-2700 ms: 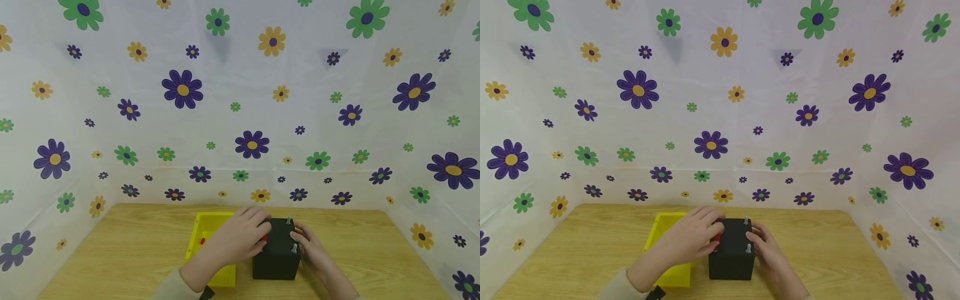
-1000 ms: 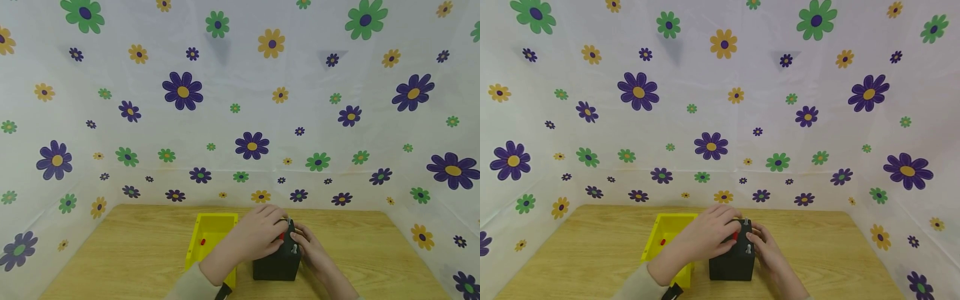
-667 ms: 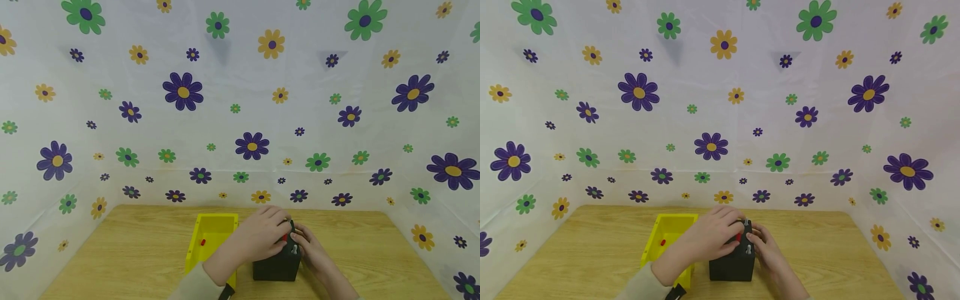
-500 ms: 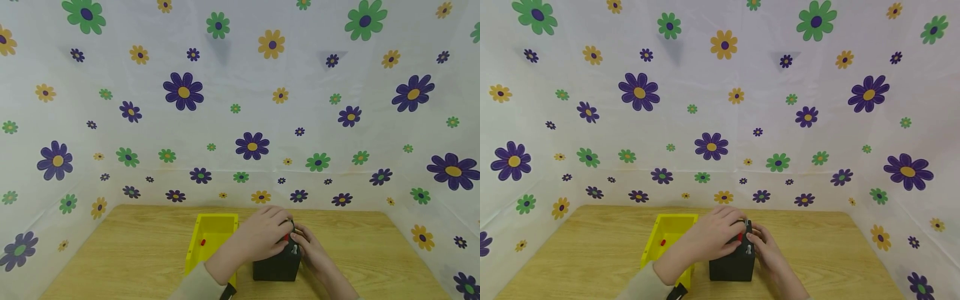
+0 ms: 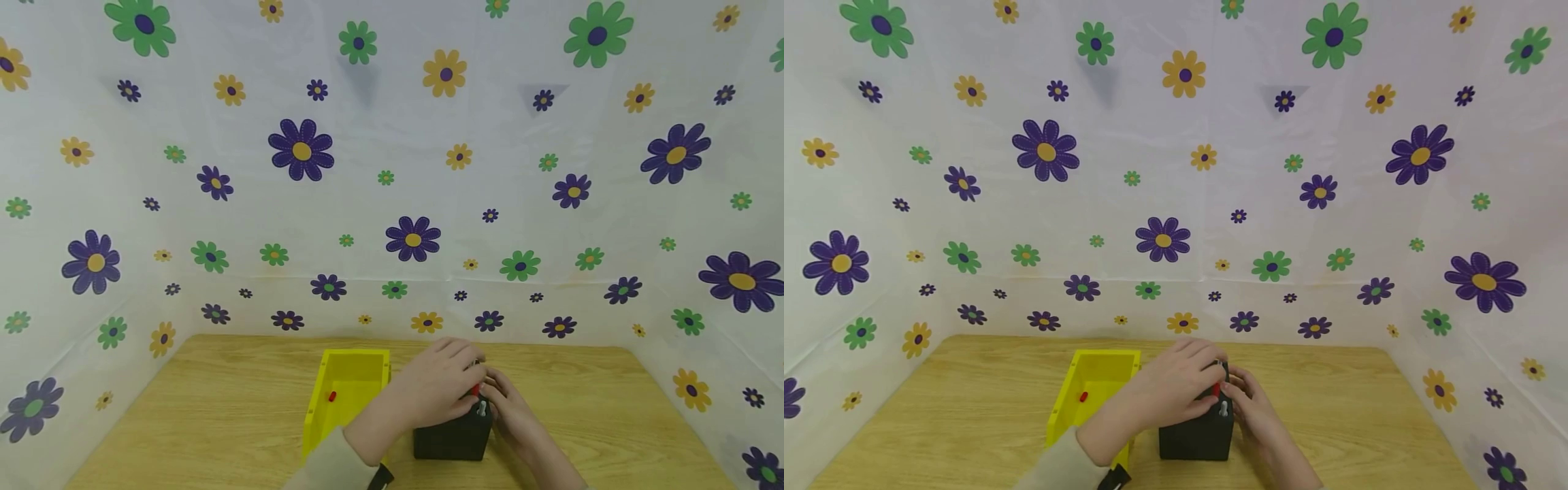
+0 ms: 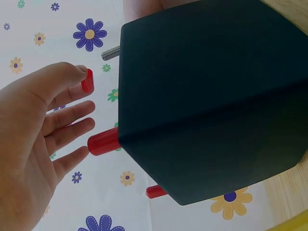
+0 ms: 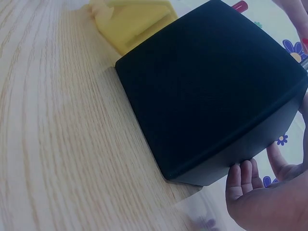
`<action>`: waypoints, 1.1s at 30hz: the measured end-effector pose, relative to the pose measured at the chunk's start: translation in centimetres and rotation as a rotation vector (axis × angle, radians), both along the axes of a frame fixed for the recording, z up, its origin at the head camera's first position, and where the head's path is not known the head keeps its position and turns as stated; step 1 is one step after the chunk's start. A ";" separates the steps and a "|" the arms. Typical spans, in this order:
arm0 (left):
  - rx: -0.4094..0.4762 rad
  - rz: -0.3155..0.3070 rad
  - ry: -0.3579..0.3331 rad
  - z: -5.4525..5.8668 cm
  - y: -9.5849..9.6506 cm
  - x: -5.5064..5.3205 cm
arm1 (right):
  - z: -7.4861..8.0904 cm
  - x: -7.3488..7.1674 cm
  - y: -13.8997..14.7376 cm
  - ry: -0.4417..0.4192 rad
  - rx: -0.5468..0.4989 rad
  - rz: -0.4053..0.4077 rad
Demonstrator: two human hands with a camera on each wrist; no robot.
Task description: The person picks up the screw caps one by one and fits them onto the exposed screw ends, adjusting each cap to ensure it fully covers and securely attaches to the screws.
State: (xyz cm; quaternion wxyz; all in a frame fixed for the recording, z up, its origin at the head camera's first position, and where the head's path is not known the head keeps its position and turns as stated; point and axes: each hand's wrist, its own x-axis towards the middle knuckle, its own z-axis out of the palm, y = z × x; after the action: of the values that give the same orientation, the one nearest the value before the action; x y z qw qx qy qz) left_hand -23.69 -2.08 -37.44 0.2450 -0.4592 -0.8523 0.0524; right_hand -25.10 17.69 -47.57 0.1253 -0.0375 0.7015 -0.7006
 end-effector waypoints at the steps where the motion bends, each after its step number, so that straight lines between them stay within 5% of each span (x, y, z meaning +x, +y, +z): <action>1: -0.002 -0.001 0.003 0.0 0.1 0.0 | 0.0 0.0 0.0 -0.003 -0.003 0.003; 33: 0.012 -0.024 -0.012 -0.8 1.3 -0.1 | -0.2 0.2 -0.1 -0.001 -0.033 -0.038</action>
State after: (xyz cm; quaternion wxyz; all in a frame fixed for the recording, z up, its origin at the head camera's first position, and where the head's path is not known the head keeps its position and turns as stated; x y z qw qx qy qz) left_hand -23.82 -0.81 -38.24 0.2433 -0.4680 -0.8486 0.0414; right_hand -24.94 17.60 -47.79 0.1118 -0.0261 0.6904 -0.7143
